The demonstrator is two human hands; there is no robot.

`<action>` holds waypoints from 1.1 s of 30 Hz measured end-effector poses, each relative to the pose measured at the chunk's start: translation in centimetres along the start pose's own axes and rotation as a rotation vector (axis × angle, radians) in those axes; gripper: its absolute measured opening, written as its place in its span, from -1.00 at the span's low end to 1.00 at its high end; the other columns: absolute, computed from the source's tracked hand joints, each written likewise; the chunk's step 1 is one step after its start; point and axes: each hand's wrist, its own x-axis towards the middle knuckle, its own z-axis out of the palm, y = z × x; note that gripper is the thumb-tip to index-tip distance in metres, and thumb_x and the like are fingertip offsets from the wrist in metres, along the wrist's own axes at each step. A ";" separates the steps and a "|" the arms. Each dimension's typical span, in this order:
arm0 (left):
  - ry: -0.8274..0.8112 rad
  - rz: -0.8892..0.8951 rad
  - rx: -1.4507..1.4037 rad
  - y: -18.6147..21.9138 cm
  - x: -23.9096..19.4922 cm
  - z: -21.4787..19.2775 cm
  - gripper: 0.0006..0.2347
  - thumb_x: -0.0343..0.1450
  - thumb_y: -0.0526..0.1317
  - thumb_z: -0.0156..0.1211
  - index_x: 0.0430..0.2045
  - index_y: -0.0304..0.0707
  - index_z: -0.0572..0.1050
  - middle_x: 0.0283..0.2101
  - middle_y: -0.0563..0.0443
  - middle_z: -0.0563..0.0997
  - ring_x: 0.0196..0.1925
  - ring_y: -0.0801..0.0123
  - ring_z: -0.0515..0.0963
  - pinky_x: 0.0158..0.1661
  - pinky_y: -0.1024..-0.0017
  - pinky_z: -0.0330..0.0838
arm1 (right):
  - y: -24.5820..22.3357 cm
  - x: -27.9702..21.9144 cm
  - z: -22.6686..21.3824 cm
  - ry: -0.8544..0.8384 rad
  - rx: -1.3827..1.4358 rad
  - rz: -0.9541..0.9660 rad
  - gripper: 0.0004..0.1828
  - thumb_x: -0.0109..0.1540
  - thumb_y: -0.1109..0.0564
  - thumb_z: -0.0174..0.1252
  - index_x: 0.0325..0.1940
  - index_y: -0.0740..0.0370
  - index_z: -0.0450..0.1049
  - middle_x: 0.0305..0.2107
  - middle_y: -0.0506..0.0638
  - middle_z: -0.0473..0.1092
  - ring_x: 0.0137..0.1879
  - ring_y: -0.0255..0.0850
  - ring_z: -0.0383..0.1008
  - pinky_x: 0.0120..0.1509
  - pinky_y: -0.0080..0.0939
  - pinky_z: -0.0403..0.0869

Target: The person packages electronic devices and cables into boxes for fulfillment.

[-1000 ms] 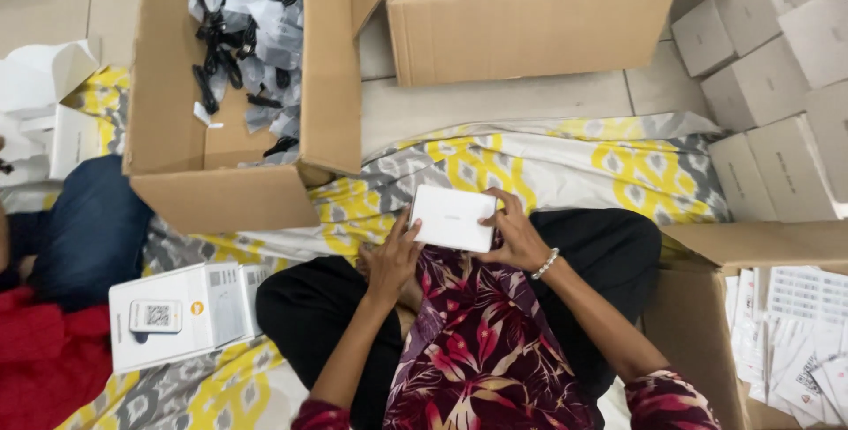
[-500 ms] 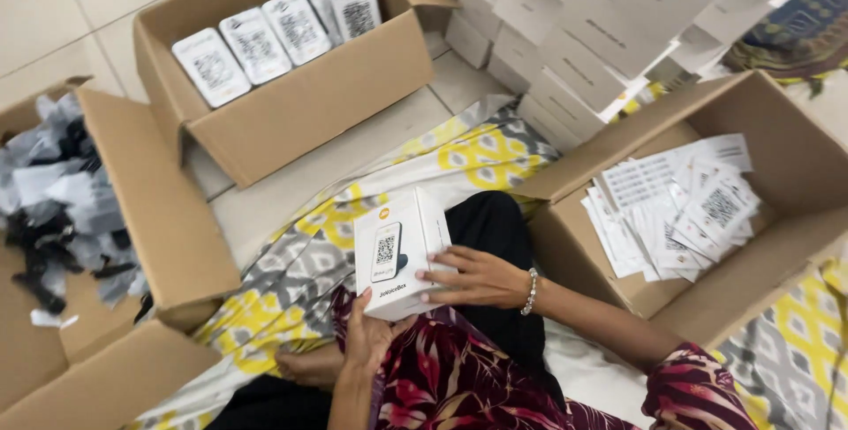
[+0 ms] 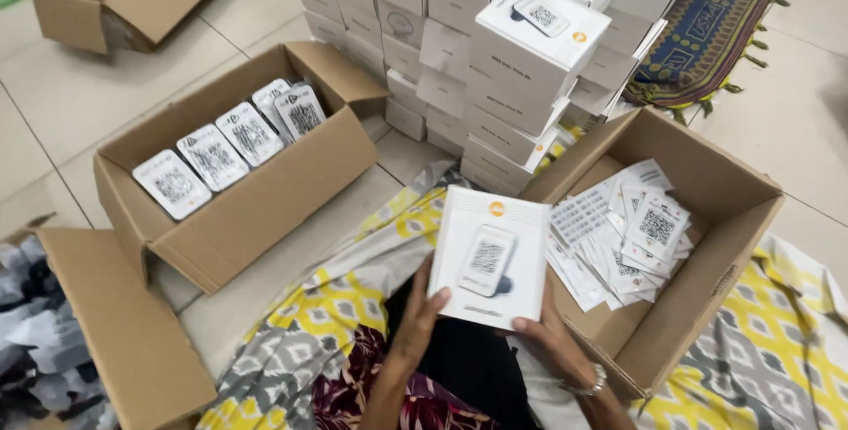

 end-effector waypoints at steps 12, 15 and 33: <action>0.192 0.012 0.879 -16.0 9.7 5.1 -0.43 0.53 0.14 -0.24 0.39 -0.20 0.14 0.52 -0.27 -0.09 0.54 -0.14 -0.15 0.38 -0.11 -0.24 | -21.1 14.6 -22.6 0.464 0.174 -0.492 0.18 0.18 -0.55 -0.07 0.64 0.27 -0.06 0.36 0.37 0.15 0.51 0.23 0.25 0.29 0.21 0.50; 0.113 0.187 1.214 -17.4 9.4 5.1 -0.44 0.53 0.08 -0.14 0.39 -0.23 0.10 0.51 -0.34 -0.18 0.52 -0.24 -0.25 0.35 -0.20 -0.35 | -26.1 23.1 -27.6 0.493 0.105 -0.468 0.13 0.12 -0.56 -0.07 0.59 0.16 0.03 0.33 0.33 0.13 0.49 0.18 0.17 0.27 0.30 0.44; 0.276 0.327 1.250 -19.2 9.4 5.2 -0.42 0.41 0.04 0.07 0.31 -0.22 0.20 0.46 -0.40 -0.05 0.47 -0.26 -0.11 0.31 -0.21 -0.26 | -27.0 42.2 -41.2 0.966 -0.827 -0.291 -0.22 0.51 -0.50 -0.27 0.11 0.28 0.41 -0.08 0.24 0.51 0.00 -0.11 0.62 0.00 -0.23 0.60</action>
